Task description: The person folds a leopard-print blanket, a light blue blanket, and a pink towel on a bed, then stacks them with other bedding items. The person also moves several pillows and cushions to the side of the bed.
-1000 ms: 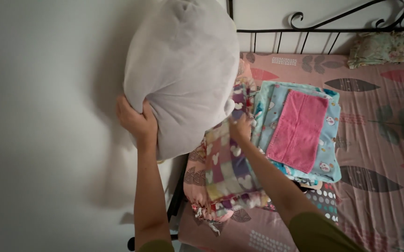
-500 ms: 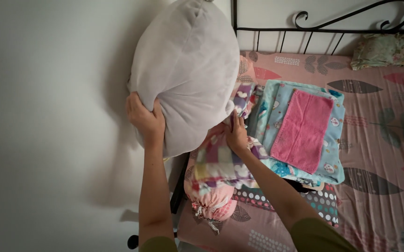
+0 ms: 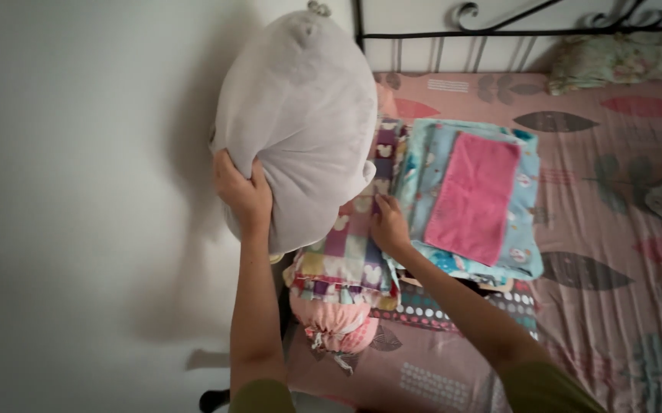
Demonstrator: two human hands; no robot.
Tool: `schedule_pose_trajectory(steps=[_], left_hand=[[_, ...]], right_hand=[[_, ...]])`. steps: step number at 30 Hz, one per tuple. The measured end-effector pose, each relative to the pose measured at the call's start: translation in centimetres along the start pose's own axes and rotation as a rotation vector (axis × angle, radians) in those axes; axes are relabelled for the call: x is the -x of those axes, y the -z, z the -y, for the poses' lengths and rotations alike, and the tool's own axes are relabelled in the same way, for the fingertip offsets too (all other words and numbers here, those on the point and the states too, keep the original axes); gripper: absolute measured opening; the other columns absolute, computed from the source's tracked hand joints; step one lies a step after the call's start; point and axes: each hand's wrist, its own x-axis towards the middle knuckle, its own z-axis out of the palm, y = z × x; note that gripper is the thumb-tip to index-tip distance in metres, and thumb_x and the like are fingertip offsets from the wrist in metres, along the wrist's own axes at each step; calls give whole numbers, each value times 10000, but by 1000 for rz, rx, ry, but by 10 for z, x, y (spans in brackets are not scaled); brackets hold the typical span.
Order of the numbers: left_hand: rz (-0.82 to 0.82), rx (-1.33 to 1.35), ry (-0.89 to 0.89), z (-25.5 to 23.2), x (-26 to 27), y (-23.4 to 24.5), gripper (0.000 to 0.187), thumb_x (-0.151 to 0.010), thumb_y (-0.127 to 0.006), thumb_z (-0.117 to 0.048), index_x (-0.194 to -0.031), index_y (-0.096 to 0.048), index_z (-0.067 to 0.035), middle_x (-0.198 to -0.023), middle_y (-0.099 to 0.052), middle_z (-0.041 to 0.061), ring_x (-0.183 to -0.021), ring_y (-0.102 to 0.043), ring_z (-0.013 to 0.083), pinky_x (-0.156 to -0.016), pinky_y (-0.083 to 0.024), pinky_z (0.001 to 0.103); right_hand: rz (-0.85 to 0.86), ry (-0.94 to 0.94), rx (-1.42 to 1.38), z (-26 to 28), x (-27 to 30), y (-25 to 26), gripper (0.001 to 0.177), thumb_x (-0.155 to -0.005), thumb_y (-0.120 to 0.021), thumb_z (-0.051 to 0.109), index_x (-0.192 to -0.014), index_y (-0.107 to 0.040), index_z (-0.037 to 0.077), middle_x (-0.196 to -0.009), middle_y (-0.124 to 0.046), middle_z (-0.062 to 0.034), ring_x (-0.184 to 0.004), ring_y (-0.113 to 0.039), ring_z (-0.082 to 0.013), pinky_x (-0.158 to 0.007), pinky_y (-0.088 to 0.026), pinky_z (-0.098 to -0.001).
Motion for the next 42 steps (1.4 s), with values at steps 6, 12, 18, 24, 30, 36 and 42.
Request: schedule_pose_trajectory(steps=[6, 12, 18, 24, 30, 36, 42], left_hand=[[-17, 200, 134, -43, 19, -47, 386, -1006, -671, -147, -1241, -527, 124, -1038, -618, 306, -936, -642, 523, -868, -533, 564], [-57, 411, 298, -124, 26, -101, 460, -1006, -686, -189, -1318, -508, 98, -1074, -648, 316, -982, -668, 526, -908, -520, 580], [7, 386, 416, -199, 47, -135, 444, -1034, -618, -396, -1334, -532, -79, -1065, -702, 141, -968, -728, 365, -943, -494, 487], [329, 519, 457, -255, 119, -173, 707, -1036, -660, -370, -1382, -423, 199, -1295, -536, 454, -1220, -556, 580, -1046, -456, 596], [565, 174, 161, -257, 187, -205, 581, -910, -776, -316, -1240, -624, 138, -1099, -690, 344, -1009, -702, 467, -864, -559, 543], [307, 243, 172, -275, 166, -194, 626, -822, -824, -79, -1333, -551, 157, -1221, -621, 401, -1160, -619, 522, -1054, -463, 534], [553, -226, 109, -301, 191, -194, 701, -965, -775, -497, -1417, -624, 17, -1327, -657, 290, -1209, -640, 434, -987, -481, 591]], right_hand=[[-305, 236, 41, -22, -2, 124, 399, -874, -650, 32, -1270, -700, 43, -1220, -651, -153, -1184, -632, -369, -1042, -489, -434], [-482, 30, 152, -102, 23, 215, 344, -978, -622, 83, -1314, -660, 21, -1228, -633, -188, -1094, -658, -377, -958, -523, -462], [-441, -213, 52, -100, 39, 284, 516, -1154, -410, 392, -1428, -558, -20, -1320, -602, -287, -1219, -575, -498, -1043, -439, -573], [-316, -595, 159, -192, 95, 287, 608, -1116, -409, 611, -1354, -643, 103, -1309, -664, -202, -1245, -602, -418, -1060, -440, -574], [-80, -728, 167, -284, 155, 338, 602, -1106, -416, 617, -1134, -753, 119, -1125, -747, -195, -1191, -648, -387, -996, -495, -528], [-184, -788, 37, -330, 212, 427, 586, -1091, -435, 513, -1155, -759, 29, -1160, -720, -298, -1202, -602, -503, -1035, -466, -597], [-58, -829, 117, -421, 294, 545, 539, -1055, -478, 513, -1214, -745, 73, -1195, -744, -223, -1175, -665, -432, -1001, -515, -545]])
